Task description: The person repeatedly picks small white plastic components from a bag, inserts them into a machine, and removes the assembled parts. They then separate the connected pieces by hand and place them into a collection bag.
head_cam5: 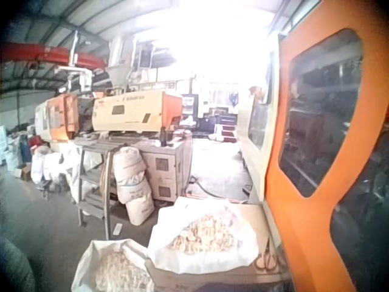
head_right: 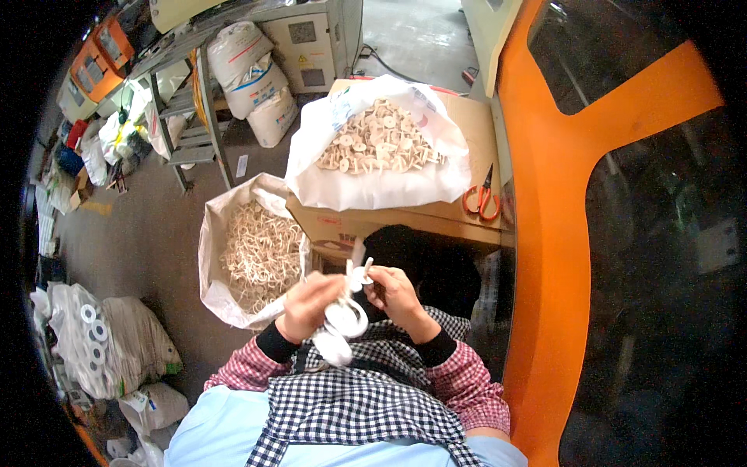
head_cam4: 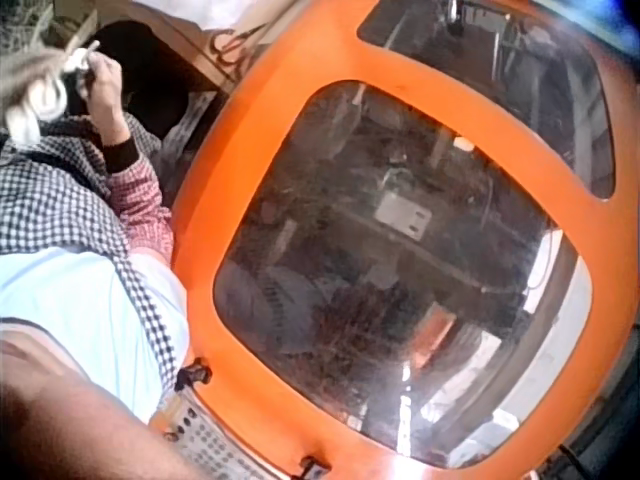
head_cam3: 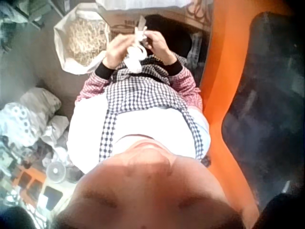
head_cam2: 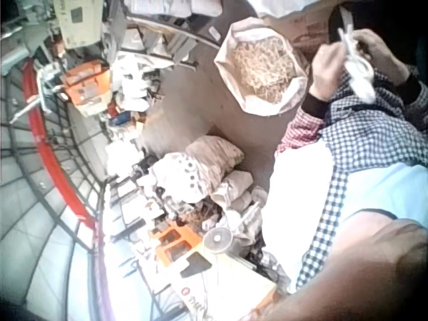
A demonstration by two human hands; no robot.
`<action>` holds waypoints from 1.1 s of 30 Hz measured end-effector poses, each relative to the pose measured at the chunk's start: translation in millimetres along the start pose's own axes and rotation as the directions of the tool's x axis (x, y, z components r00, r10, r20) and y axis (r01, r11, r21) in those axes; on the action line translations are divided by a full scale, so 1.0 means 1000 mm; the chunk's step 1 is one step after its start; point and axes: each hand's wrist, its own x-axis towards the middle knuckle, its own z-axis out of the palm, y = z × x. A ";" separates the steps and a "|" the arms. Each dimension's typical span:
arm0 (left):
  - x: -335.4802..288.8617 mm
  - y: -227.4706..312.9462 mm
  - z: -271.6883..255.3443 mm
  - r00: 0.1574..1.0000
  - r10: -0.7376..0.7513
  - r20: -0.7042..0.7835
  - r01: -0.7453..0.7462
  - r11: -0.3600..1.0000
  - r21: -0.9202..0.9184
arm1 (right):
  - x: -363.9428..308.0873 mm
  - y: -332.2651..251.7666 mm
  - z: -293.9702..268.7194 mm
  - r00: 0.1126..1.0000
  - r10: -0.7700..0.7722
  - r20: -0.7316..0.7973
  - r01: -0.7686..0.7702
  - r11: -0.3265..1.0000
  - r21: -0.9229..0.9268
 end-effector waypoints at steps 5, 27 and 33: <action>-0.005 -0.025 0.000 0.989 -0.024 -0.143 0.043 0.990 0.134 | 0.060 -0.027 0.019 0.991 0.065 0.115 -0.065 0.998 -0.008; 0.006 -0.021 0.025 0.597 -0.802 -0.015 0.639 0.487 -0.595 | 0.040 -0.047 0.008 0.909 -0.246 0.337 0.417 0.562 -0.714; 0.011 -0.015 0.018 0.604 -0.795 0.061 0.663 0.458 -0.592 | 0.030 -0.055 0.014 0.860 -0.220 0.461 0.489 0.615 -0.618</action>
